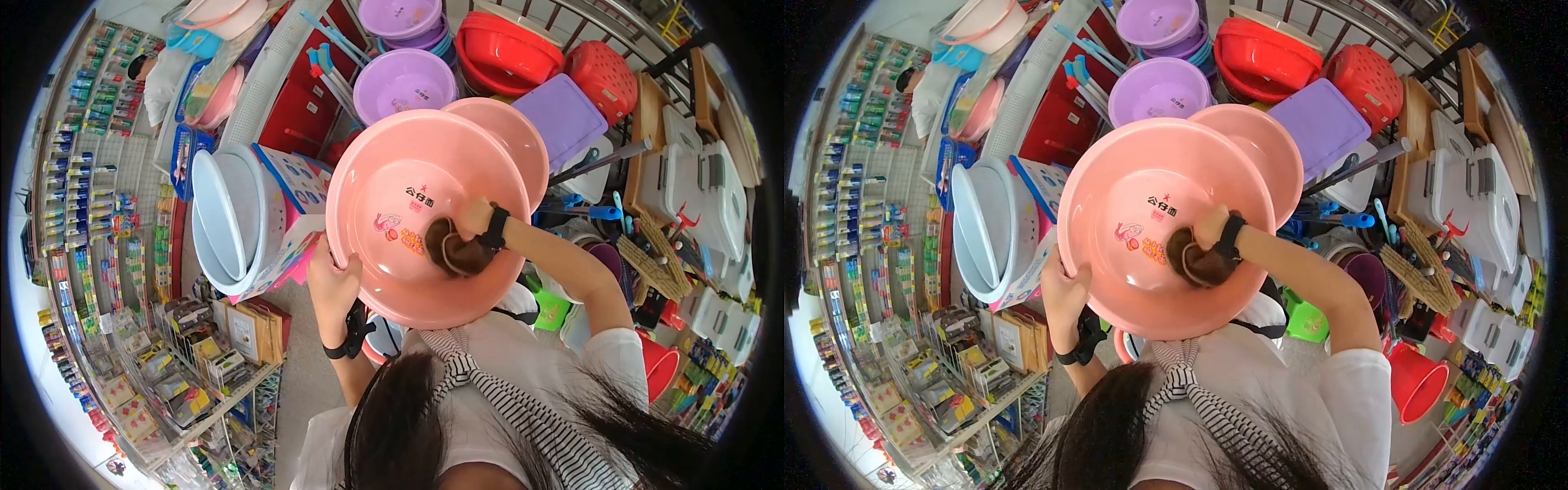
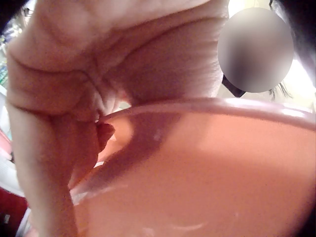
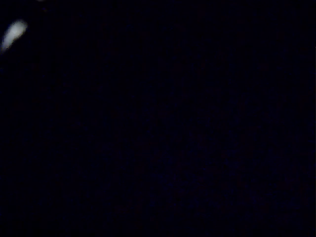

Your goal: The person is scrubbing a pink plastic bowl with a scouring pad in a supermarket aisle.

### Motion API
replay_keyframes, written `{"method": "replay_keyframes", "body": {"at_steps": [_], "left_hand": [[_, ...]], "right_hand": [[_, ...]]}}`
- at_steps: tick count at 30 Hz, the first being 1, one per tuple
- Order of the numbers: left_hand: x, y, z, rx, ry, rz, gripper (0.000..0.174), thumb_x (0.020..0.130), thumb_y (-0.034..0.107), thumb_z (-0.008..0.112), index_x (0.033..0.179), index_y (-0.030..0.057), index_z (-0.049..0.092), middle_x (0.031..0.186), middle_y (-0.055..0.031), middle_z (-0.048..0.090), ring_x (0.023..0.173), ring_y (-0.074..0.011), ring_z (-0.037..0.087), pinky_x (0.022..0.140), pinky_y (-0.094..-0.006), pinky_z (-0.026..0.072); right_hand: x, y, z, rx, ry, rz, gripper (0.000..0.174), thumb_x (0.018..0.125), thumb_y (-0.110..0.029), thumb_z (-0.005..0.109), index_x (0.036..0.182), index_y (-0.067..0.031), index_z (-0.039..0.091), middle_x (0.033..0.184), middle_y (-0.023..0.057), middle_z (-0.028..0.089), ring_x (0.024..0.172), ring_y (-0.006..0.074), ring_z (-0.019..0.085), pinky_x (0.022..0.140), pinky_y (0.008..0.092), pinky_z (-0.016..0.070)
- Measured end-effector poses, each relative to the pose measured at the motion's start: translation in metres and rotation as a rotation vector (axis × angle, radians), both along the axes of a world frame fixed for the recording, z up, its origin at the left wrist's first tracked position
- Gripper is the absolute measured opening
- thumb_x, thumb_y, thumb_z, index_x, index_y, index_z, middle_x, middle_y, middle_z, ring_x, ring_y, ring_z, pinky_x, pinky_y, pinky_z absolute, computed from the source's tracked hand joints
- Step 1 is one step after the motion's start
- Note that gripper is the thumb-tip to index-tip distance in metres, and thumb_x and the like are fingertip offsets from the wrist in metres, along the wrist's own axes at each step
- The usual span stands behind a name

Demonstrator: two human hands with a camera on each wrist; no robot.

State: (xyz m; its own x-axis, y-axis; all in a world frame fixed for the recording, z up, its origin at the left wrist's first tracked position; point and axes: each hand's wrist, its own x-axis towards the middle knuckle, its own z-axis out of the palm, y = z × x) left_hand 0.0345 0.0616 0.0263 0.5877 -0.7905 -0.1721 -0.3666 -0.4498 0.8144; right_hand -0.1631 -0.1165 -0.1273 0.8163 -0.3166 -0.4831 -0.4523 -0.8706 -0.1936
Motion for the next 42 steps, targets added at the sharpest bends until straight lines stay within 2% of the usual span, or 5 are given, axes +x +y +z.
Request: {"method": "replay_keyframes", "body": {"at_steps": [8, 16, 24, 32, 42], "left_hand": [[-0.003, -0.006, 0.001, -0.059, -0.028, -0.027, 0.037, 0.073, 0.0, 0.055, 0.11, -0.0037, 0.058, 0.089, -0.0177, 0.066, 0.08, -0.0243, 0.064, 0.076, -0.0324, 0.0479], [-0.007, -0.004, 0.007, -0.081, -0.021, 0.001, 0.032, 0.074, 0.0, 0.055, 0.106, -0.0026, 0.059, 0.087, -0.0157, 0.066, 0.079, -0.0219, 0.064, 0.074, -0.0318, 0.0476], [-0.003, 0.002, -0.002, -0.174, -0.009, 0.019, 0.033, 0.074, 0.001, 0.06, 0.108, -0.001, 0.059, 0.087, -0.013, 0.066, 0.077, -0.0178, 0.062, 0.074, -0.0299, 0.0482], [-0.011, -0.002, 0.002, -0.085, -0.087, 0.0, 0.035, 0.074, 0.0, 0.058, 0.11, -0.0007, 0.058, 0.084, -0.0126, 0.067, 0.076, -0.0163, 0.063, 0.072, -0.0296, 0.0493], [-0.026, -0.01, 0.009, -0.16, -0.1, 0.005, 0.029, 0.073, 0.0, 0.061, 0.102, 0.0001, 0.059, 0.08, -0.0132, 0.065, 0.072, -0.0195, 0.063, 0.069, -0.0322, 0.0485]], "right_hand": [[0.049, 0.03, 0.026, 0.779, 0.157, 0.322, 0.026, 0.072, -0.016, 0.057, 0.092, -0.0075, 0.069, 0.081, 0.0123, 0.068, 0.075, 0.0298, 0.063, 0.066, 0.0396, 0.048], [0.071, 0.042, 0.051, 0.88, -0.57, -0.002, 0.027, 0.085, -0.011, 0.049, 0.109, -0.0108, 0.062, 0.085, 0.0174, 0.065, 0.077, 0.0327, 0.062, 0.07, 0.0409, 0.049], [0.071, 0.019, 0.108, 1.296, -1.222, -0.775, 0.027, 0.099, -0.016, 0.05, 0.12, 0.0003, 0.056, 0.091, 0.0027, 0.057, 0.084, 0.0055, 0.053, 0.077, 0.0243, 0.046], [0.076, 0.051, 0.128, 0.25, -1.341, 0.007, 0.041, 0.087, -0.012, 0.056, 0.127, -0.0145, 0.055, 0.08, 0.0087, 0.055, 0.06, 0.0217, 0.057, 0.059, 0.0329, 0.0479], [0.07, 0.004, 0.14, 0.278, -1.316, -0.462, 0.05, 0.083, -0.009, 0.053, 0.133, -0.0172, 0.049, 0.093, 0.0156, 0.063, 0.067, 0.0347, 0.062, 0.055, 0.0439, 0.0488]]}}
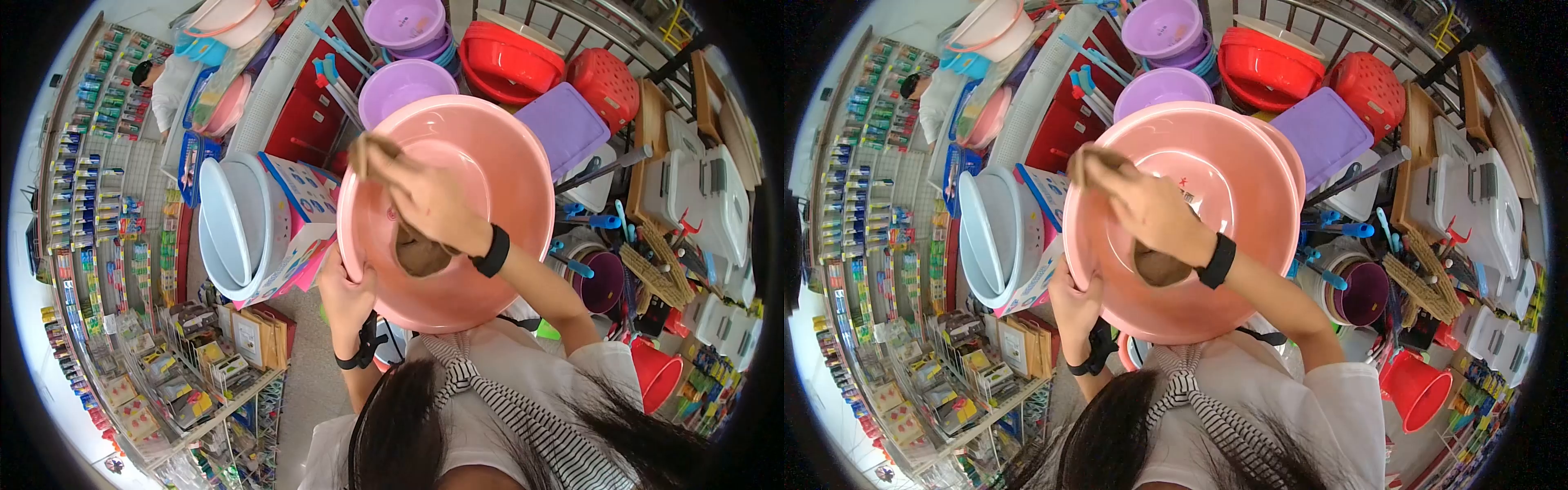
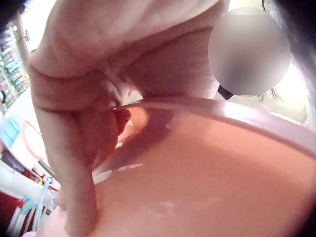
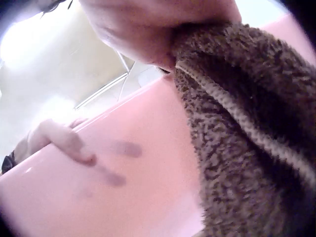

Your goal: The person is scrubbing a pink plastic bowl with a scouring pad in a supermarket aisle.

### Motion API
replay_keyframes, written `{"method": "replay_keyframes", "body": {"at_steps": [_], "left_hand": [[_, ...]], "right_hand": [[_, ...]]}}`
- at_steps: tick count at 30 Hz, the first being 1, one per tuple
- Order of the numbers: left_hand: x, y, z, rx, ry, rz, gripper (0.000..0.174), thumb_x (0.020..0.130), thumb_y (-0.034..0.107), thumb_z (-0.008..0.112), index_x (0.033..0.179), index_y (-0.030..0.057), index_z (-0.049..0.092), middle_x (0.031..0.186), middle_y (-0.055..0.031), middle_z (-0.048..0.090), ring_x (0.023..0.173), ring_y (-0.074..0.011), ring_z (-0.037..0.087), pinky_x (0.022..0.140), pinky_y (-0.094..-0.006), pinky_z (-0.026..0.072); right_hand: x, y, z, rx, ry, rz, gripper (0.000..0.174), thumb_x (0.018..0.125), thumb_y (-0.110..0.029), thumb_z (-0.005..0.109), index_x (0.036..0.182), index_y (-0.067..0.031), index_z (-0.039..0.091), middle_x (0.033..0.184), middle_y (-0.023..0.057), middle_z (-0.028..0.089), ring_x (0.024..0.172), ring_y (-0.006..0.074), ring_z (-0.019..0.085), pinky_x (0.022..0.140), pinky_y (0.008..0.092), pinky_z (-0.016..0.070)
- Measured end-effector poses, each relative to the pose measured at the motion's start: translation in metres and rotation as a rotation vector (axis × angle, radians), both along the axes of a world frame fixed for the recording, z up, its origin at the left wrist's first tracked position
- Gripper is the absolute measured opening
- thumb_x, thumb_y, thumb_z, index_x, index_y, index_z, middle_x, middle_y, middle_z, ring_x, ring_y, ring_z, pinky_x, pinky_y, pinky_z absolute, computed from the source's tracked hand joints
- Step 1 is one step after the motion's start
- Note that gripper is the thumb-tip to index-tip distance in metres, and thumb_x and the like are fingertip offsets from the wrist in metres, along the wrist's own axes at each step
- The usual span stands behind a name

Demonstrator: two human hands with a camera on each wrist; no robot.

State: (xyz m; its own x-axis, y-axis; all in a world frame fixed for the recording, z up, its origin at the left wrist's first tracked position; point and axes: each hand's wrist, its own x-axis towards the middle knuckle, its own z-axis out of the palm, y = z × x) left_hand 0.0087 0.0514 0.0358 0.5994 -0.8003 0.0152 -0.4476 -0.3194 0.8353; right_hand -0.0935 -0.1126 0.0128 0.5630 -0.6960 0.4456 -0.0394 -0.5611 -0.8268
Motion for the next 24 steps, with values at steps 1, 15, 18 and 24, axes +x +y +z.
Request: {"method": "replay_keyframes", "body": {"at_steps": [1, 15, 18, 24], "left_hand": [[-0.003, -0.002, -0.001, -0.03, 0.006, 0.015, 0.029, 0.072, 0.0, 0.061, 0.101, 0.0003, 0.06, 0.078, -0.0133, 0.064, 0.07, -0.0198, 0.062, 0.068, -0.0327, 0.0482], [-0.009, -0.011, 0.006, 0.028, 0.003, -0.04, 0.028, 0.072, -0.002, 0.059, 0.1, -0.0009, 0.059, 0.077, -0.0165, 0.062, 0.07, -0.0241, 0.062, 0.067, -0.0331, 0.0477], [-0.007, -0.012, 0.004, 0.045, -0.054, -0.063, 0.029, 0.072, -0.001, 0.059, 0.101, -0.0007, 0.059, 0.077, -0.0169, 0.062, 0.069, -0.0254, 0.062, 0.066, -0.0338, 0.0481], [-0.01, -0.01, -0.001, 0.014, 0.053, -0.014, 0.029, 0.071, 0.001, 0.061, 0.1, -0.0004, 0.06, 0.073, -0.018, 0.062, 0.064, -0.0281, 0.06, 0.064, -0.0344, 0.0478]], "right_hand": [[-0.001, 0.008, -0.001, -0.091, 0.043, 0.1, 0.05, 0.083, -0.01, 0.053, 0.133, -0.0181, 0.05, 0.091, 0.0161, 0.063, 0.068, 0.035, 0.062, 0.056, 0.0446, 0.0492], [-0.01, -0.004, 0.03, -0.05, -0.024, 0.059, 0.044, 0.08, -0.004, 0.05, 0.123, -0.0137, 0.055, 0.093, 0.0182, 0.062, 0.068, 0.039, 0.059, 0.061, 0.0461, 0.0466], [-0.009, 0.034, 0.027, -0.114, 0.124, 0.19, 0.045, 0.081, -0.006, 0.05, 0.125, -0.0167, 0.055, 0.089, 0.0184, 0.061, 0.068, 0.0385, 0.059, 0.059, 0.0454, 0.0468], [-0.02, -0.019, 0.007, 0.032, 0.127, 0.051, 0.046, 0.083, -0.007, 0.05, 0.128, -0.013, 0.053, 0.09, 0.0196, 0.063, 0.075, 0.0394, 0.062, 0.062, 0.0467, 0.0489]]}}
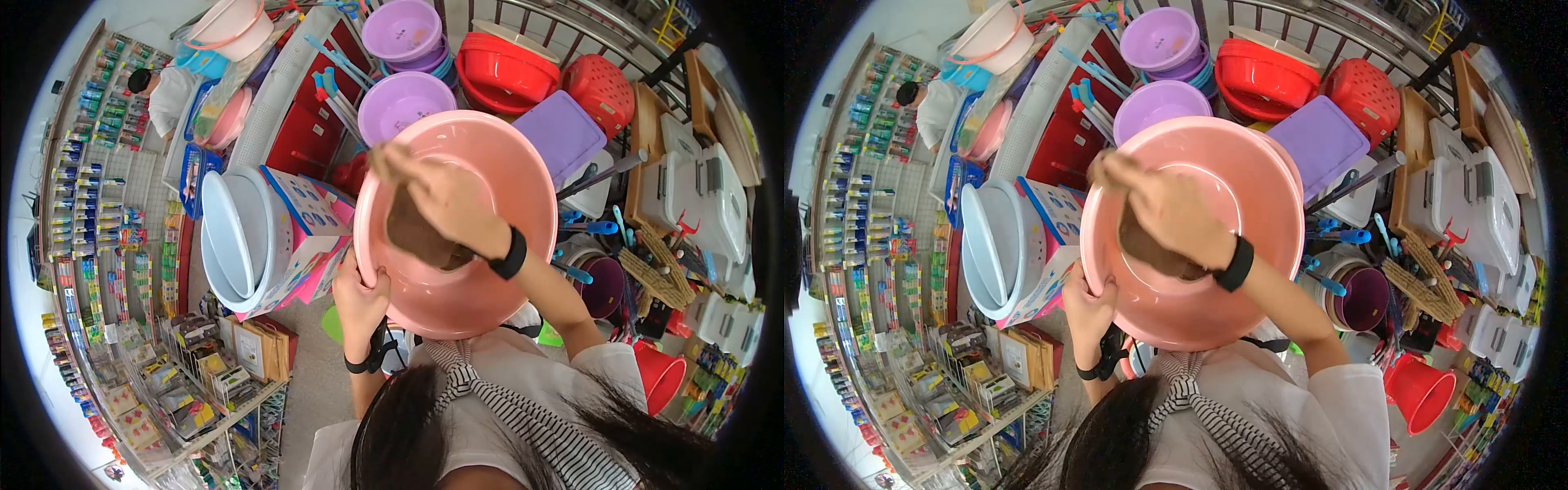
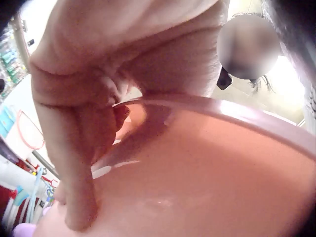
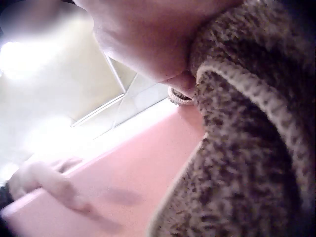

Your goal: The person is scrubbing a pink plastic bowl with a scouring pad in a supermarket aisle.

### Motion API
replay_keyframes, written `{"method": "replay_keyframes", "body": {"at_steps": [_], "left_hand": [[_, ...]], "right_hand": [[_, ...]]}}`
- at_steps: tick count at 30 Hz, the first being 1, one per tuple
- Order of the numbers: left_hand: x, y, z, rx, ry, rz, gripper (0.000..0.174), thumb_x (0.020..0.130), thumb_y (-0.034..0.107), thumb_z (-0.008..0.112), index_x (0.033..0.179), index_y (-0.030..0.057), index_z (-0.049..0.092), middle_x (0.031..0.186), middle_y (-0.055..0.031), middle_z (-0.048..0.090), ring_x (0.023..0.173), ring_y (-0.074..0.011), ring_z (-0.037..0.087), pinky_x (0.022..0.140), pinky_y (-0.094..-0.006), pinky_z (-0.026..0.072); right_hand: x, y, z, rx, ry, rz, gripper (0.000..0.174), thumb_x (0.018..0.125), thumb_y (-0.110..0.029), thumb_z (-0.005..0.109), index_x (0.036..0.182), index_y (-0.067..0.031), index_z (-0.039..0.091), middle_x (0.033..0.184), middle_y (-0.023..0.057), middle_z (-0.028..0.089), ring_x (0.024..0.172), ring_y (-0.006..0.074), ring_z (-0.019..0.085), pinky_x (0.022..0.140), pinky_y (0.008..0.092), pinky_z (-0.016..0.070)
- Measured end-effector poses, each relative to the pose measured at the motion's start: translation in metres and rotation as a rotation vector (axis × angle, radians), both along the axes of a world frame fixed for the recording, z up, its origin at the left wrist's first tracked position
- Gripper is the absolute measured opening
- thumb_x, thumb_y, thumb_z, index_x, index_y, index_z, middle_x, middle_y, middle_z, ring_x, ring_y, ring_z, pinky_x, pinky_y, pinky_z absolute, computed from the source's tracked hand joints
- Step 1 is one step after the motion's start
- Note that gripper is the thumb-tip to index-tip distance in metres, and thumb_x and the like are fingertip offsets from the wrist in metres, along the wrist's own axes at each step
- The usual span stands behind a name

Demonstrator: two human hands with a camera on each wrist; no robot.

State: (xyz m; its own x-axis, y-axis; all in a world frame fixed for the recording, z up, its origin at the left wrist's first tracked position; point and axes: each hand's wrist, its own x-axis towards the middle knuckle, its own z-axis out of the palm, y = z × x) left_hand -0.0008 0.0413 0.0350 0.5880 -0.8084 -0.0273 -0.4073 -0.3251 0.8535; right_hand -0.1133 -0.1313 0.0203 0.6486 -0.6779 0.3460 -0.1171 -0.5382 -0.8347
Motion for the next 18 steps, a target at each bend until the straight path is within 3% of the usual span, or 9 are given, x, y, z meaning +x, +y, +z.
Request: {"method": "replay_keyframes", "body": {"at_steps": [4, 6, 7, 12, 14, 15, 16, 17, 18], "left_hand": [[-0.001, 0.0, -0.003, 0.003, -0.01, 0.004, 0.029, 0.071, 0.001, 0.061, 0.1, -0.0006, 0.059, 0.072, -0.0182, 0.061, 0.064, -0.0283, 0.06, 0.064, -0.0346, 0.0476], [-0.002, -0.004, 0.003, 0.074, -0.034, -0.02, 0.029, 0.071, 0.001, 0.061, 0.1, -0.0007, 0.059, 0.074, -0.0182, 0.062, 0.064, -0.0283, 0.06, 0.064, -0.0344, 0.0474], [-0.001, -0.005, 0.0, 0.074, -0.036, -0.025, 0.029, 0.071, 0.001, 0.061, 0.1, -0.0007, 0.059, 0.074, -0.0182, 0.062, 0.064, -0.0283, 0.06, 0.064, -0.0344, 0.0474], [-0.002, 0.0, -0.003, 0.007, -0.072, -0.026, 0.03, 0.072, 0.001, 0.06, 0.101, 0.0, 0.059, 0.076, -0.0186, 0.062, 0.067, -0.029, 0.062, 0.065, -0.0342, 0.0479], [0.0, 0.003, -0.008, 0.014, -0.016, -0.031, 0.031, 0.072, 0.001, 0.061, 0.103, 0.0002, 0.059, 0.077, -0.0182, 0.063, 0.069, -0.0273, 0.063, 0.066, -0.0338, 0.0483], [0.002, 0.007, -0.015, -0.019, -0.017, -0.019, 0.031, 0.072, 0.001, 0.061, 0.103, 0.0002, 0.059, 0.078, -0.0178, 0.063, 0.07, -0.0264, 0.064, 0.066, -0.0335, 0.0484], [0.003, 0.009, -0.018, -0.054, -0.018, -0.007, 0.031, 0.072, 0.0, 0.061, 0.103, 0.0002, 0.059, 0.079, -0.0174, 0.064, 0.07, -0.0255, 0.064, 0.067, -0.0332, 0.0484], [0.002, 0.01, -0.016, -0.057, -0.017, -0.007, 0.031, 0.072, 0.0, 0.061, 0.103, 0.0002, 0.059, 0.079, -0.0174, 0.064, 0.07, -0.0255, 0.064, 0.067, -0.0332, 0.0484], [0.001, 0.011, -0.012, -0.036, -0.005, 0.004, 0.031, 0.072, 0.0, 0.061, 0.103, 0.0, 0.059, 0.079, -0.0172, 0.064, 0.07, -0.0249, 0.064, 0.067, -0.0328, 0.0484]], "right_hand": [[0.005, -0.008, 0.008, 0.062, -0.082, -0.18, 0.048, 0.082, -0.007, 0.049, 0.129, -0.0101, 0.052, 0.087, 0.0229, 0.061, 0.073, 0.0415, 0.06, 0.061, 0.0486, 0.0457], [0.006, 0.013, 0.013, -0.039, 0.001, 0.0, 0.053, 0.079, -0.003, 0.052, 0.133, -0.007, 0.051, 0.116, 0.0204, 0.06, 0.09, 0.037, 0.063, 0.076, 0.0421, 0.0508], [0.009, 0.03, 0.009, -0.039, 0.0, -0.005, 0.053, 0.079, -0.003, 0.052, 0.133, -0.007, 0.051, 0.116, 0.0204, 0.06, 0.09, 0.037, 0.063, 0.076, 0.0421, 0.0508], [-0.005, 0.04, 0.019, 0.085, 0.166, 0.22, 0.055, 0.079, -0.007, 0.053, 0.133, -0.0112, 0.053, 0.097, 0.0205, 0.065, 0.083, 0.0376, 0.063, 0.071, 0.0454, 0.0497], [-0.008, 0.017, 0.002, 0.012, 0.216, 0.023, 0.052, 0.083, -0.009, 0.05, 0.135, -0.0135, 0.051, 0.094, 0.0222, 0.063, 0.083, 0.0395, 0.061, 0.073, 0.0466, 0.0488], [-0.009, 0.0, -0.018, -0.149, 0.063, -0.124, 0.051, 0.085, -0.007, 0.045, 0.134, -0.02, 0.05, 0.073, 0.019, 0.06, 0.067, 0.036, 0.06, 0.062, 0.0468, 0.0472], [-0.023, -0.016, 0.0, 0.043, 0.042, -0.095, 0.05, 0.089, -0.011, 0.045, 0.139, -0.0125, 0.045, 0.106, 0.0203, 0.063, 0.094, 0.0396, 0.06, 0.083, 0.0436, 0.048], [-0.028, -0.035, -0.022, 0.015, -0.001, -0.182, 0.048, 0.091, -0.011, 0.045, 0.138, -0.0103, 0.046, 0.112, 0.0181, 0.063, 0.099, 0.0374, 0.06, 0.086, 0.0434, 0.0472], [-0.033, -0.051, -0.017, 0.01, 0.344, -0.297, 0.047, 0.09, -0.009, 0.044, 0.138, -0.0086, 0.046, 0.115, 0.0174, 0.062, 0.1, 0.0344, 0.061, 0.086, 0.0405, 0.0475]]}}
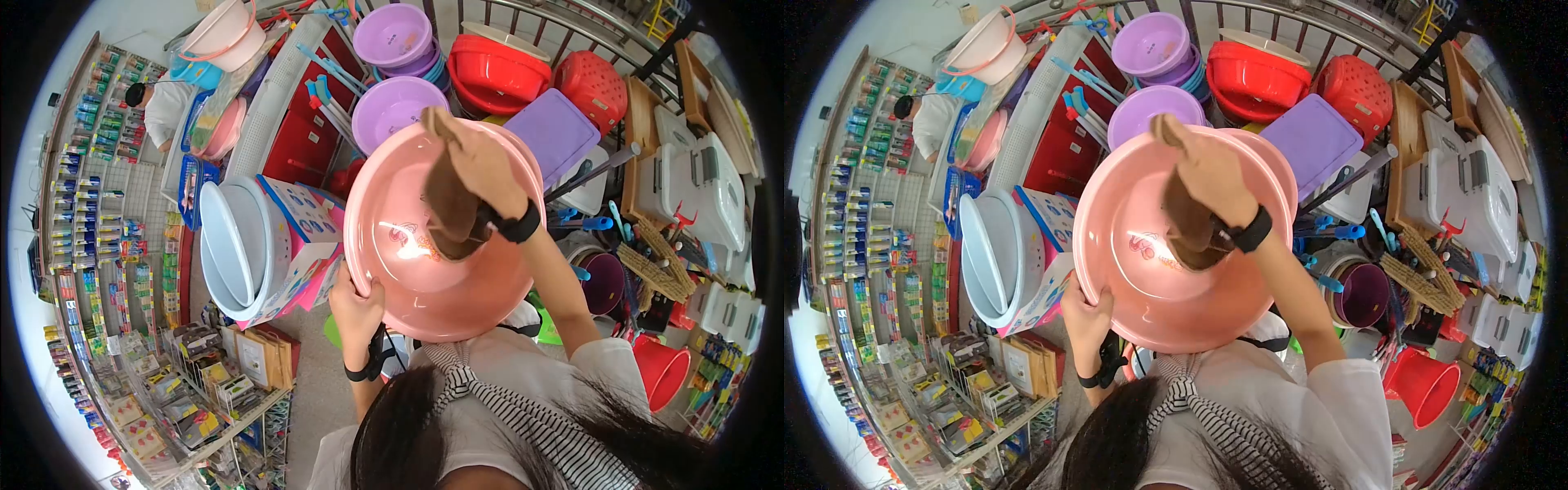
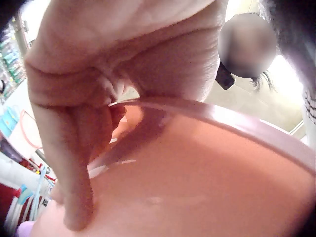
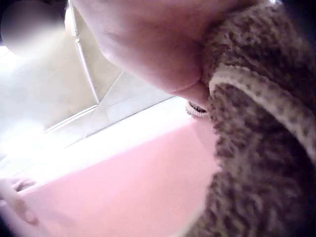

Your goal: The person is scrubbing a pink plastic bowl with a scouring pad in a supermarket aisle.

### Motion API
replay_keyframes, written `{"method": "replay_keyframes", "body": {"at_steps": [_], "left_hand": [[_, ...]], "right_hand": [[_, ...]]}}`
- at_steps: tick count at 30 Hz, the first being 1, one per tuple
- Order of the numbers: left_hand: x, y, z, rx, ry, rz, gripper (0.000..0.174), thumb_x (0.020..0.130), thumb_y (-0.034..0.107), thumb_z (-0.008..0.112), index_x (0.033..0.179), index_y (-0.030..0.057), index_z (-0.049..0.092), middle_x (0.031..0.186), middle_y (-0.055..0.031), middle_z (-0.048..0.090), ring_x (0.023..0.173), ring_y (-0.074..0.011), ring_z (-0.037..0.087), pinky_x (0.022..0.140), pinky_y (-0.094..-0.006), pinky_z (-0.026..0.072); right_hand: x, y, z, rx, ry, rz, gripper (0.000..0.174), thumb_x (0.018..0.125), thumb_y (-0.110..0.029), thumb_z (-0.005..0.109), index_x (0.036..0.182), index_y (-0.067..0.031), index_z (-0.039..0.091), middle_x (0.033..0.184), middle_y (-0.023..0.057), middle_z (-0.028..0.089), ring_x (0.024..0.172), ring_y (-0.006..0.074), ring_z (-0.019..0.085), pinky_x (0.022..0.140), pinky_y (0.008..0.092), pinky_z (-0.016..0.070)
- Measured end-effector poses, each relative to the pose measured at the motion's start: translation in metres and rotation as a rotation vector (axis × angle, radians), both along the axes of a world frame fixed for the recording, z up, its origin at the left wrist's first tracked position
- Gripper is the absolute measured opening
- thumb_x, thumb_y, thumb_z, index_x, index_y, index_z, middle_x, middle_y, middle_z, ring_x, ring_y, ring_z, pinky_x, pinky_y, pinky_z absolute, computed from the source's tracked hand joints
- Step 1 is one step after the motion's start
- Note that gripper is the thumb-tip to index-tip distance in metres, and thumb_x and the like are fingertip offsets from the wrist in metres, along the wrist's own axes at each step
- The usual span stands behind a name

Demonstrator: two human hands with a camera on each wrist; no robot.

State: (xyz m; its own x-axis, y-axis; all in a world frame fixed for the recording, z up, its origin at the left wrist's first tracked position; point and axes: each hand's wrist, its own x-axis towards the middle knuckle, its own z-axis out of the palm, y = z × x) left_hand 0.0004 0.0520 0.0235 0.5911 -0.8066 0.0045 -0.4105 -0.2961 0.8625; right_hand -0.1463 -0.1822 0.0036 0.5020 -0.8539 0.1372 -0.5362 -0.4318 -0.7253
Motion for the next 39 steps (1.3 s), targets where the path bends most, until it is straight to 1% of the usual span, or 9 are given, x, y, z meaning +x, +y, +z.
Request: {"method": "replay_keyframes", "body": {"at_steps": [5, 10, 16, 18, 19, 23, 26, 28, 39], "left_hand": [[-0.002, -0.007, -0.001, 0.011, 0.02, -0.012, 0.03, 0.073, -0.001, 0.06, 0.103, -0.0004, 0.059, 0.079, -0.0164, 0.065, 0.068, -0.023, 0.064, 0.066, -0.0314, 0.0483], [-0.001, -0.009, 0.002, 0.071, 0.007, -0.049, 0.03, 0.073, -0.001, 0.059, 0.104, -0.0007, 0.059, 0.08, -0.0159, 0.065, 0.071, -0.0209, 0.063, 0.069, -0.0315, 0.0482], [0.0, 0.001, -0.012, -0.033, 0.083, 0.009, 0.029, 0.073, -0.001, 0.059, 0.102, -0.0023, 0.059, 0.083, -0.0168, 0.066, 0.075, -0.0217, 0.066, 0.071, -0.0317, 0.0487], [0.002, 0.004, -0.01, -0.007, 0.07, 0.022, 0.03, 0.073, -0.001, 0.059, 0.103, -0.0027, 0.059, 0.084, -0.017, 0.067, 0.076, -0.0216, 0.066, 0.072, -0.0315, 0.0489], [0.003, 0.005, -0.009, 0.023, 0.056, 0.029, 0.031, 0.073, -0.001, 0.059, 0.104, -0.003, 0.059, 0.086, -0.0173, 0.067, 0.078, -0.0216, 0.067, 0.072, -0.0313, 0.049], [0.004, 0.006, -0.009, 0.047, 0.035, 0.026, 0.034, 0.074, -0.002, 0.059, 0.107, -0.0031, 0.059, 0.089, -0.0172, 0.068, 0.08, -0.0212, 0.067, 0.074, -0.0308, 0.0494], [0.004, 0.007, -0.004, 0.036, 0.039, 0.054, 0.035, 0.075, -0.002, 0.06, 0.11, -0.0032, 0.059, 0.091, -0.0168, 0.069, 0.082, -0.0201, 0.067, 0.076, -0.0305, 0.0498], [0.004, 0.01, -0.006, -0.016, 0.09, 0.059, 0.035, 0.077, -0.003, 0.061, 0.112, -0.0037, 0.058, 0.093, -0.0154, 0.07, 0.085, -0.0169, 0.066, 0.077, -0.0294, 0.0498], [0.006, 0.016, -0.001, -0.144, 0.305, 0.05, 0.038, 0.082, 0.004, 0.071, 0.115, -0.006, 0.055, 0.1, -0.0085, 0.066, 0.087, -0.0101, 0.061, 0.077, -0.0245, 0.0484]], "right_hand": [[0.023, 0.04, 0.011, -0.017, -0.469, 0.205, 0.056, 0.085, -0.007, 0.049, 0.141, -0.0107, 0.044, 0.118, 0.0162, 0.061, 0.09, 0.031, 0.065, 0.079, 0.039, 0.0494], [0.038, 0.069, 0.018, 0.108, -0.24, 0.243, 0.054, 0.083, -0.006, 0.052, 0.136, -0.0122, 0.049, 0.092, 0.0254, 0.061, 0.079, 0.042, 0.06, 0.069, 0.0463, 0.0475], [0.001, -0.002, -0.046, -0.168, -0.146, -0.115, 0.045, 0.085, -0.013, 0.048, 0.129, -0.0185, 0.052, 0.096, 0.0189, 0.065, 0.084, 0.039, 0.063, 0.07, 0.0478, 0.049], [-0.018, -0.016, -0.043, -0.002, -0.073, -0.148, 0.042, 0.086, -0.015, 0.048, 0.127, -0.0169, 0.052, 0.099, 0.0198, 0.065, 0.092, 0.0383, 0.062, 0.076, 0.0464, 0.0489], [-0.026, -0.016, -0.038, 0.215, -0.108, -0.122, 0.04, 0.086, -0.018, 0.049, 0.126, -0.0155, 0.051, 0.104, 0.0204, 0.065, 0.097, 0.0386, 0.061, 0.082, 0.0454, 0.0479], [-0.02, -0.02, -0.054, 0.133, -0.11, -0.117, 0.034, 0.089, -0.023, 0.05, 0.122, -0.0148, 0.052, 0.104, 0.0228, 0.064, 0.099, 0.041, 0.06, 0.082, 0.0448, 0.0473], [-0.009, -0.032, -0.05, 0.25, -0.114, -0.134, 0.042, 0.088, -0.027, 0.056, 0.123, -0.0039, 0.05, 0.107, 0.0256, 0.062, 0.102, 0.0415, 0.059, 0.087, 0.0435, 0.0468], [-0.008, -0.042, -0.047, 0.155, -0.191, -0.045, 0.047, 0.087, -0.039, 0.059, 0.11, 0.0008, 0.049, 0.093, 0.0278, 0.063, 0.094, 0.0416, 0.061, 0.082, 0.0425, 0.0468], [-0.017, -0.038, 0.006, 0.155, -0.324, -0.076, 0.044, 0.083, -0.029, 0.067, 0.104, 0.0072, 0.056, 0.084, 0.0186, 0.063, 0.08, 0.0248, 0.063, 0.074, 0.0349, 0.0492]]}}
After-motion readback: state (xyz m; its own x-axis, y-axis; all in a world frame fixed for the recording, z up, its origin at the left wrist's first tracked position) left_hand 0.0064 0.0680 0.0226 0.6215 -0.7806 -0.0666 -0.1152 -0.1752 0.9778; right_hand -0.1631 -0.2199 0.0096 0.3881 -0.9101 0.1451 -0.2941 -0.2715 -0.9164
